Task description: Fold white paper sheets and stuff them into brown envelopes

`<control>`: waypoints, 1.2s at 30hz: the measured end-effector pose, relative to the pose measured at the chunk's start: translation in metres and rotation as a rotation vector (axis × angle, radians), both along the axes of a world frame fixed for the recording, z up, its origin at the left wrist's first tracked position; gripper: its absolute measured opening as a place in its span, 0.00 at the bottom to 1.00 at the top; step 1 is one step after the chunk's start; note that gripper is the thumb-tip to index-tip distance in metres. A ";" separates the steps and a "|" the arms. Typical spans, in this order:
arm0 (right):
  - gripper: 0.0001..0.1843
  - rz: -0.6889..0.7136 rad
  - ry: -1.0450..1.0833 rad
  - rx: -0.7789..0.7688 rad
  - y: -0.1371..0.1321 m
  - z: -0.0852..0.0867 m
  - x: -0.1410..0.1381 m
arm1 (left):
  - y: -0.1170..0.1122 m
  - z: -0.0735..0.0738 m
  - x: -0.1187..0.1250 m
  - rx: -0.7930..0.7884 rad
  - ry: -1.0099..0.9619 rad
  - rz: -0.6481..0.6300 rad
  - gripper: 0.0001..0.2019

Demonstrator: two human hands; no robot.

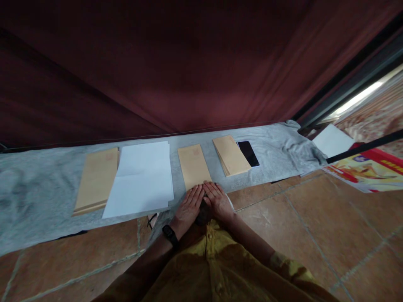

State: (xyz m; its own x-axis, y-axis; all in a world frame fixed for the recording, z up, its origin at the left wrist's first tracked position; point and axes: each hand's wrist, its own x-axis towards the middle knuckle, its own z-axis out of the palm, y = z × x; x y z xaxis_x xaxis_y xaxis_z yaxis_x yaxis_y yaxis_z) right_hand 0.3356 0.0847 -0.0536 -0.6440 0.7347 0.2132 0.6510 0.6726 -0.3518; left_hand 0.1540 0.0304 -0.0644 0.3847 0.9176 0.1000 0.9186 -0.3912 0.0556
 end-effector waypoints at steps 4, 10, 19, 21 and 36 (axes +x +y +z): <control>0.29 -0.018 -0.018 0.013 0.000 0.001 0.001 | -0.004 0.000 -0.007 0.028 0.022 0.001 0.34; 0.29 -0.017 -0.014 0.020 -0.001 0.000 0.003 | -0.010 -0.002 -0.021 0.053 0.071 0.026 0.31; 0.29 -0.036 -0.015 0.029 0.002 -0.006 0.011 | -0.007 0.011 -0.017 0.006 0.060 0.095 0.30; 0.30 -0.042 -0.018 0.033 0.002 -0.006 0.012 | -0.005 0.012 -0.015 0.001 0.062 0.104 0.29; 0.30 -0.011 -0.020 0.008 -0.007 0.002 -0.007 | -0.005 0.012 -0.013 -0.007 0.117 0.110 0.29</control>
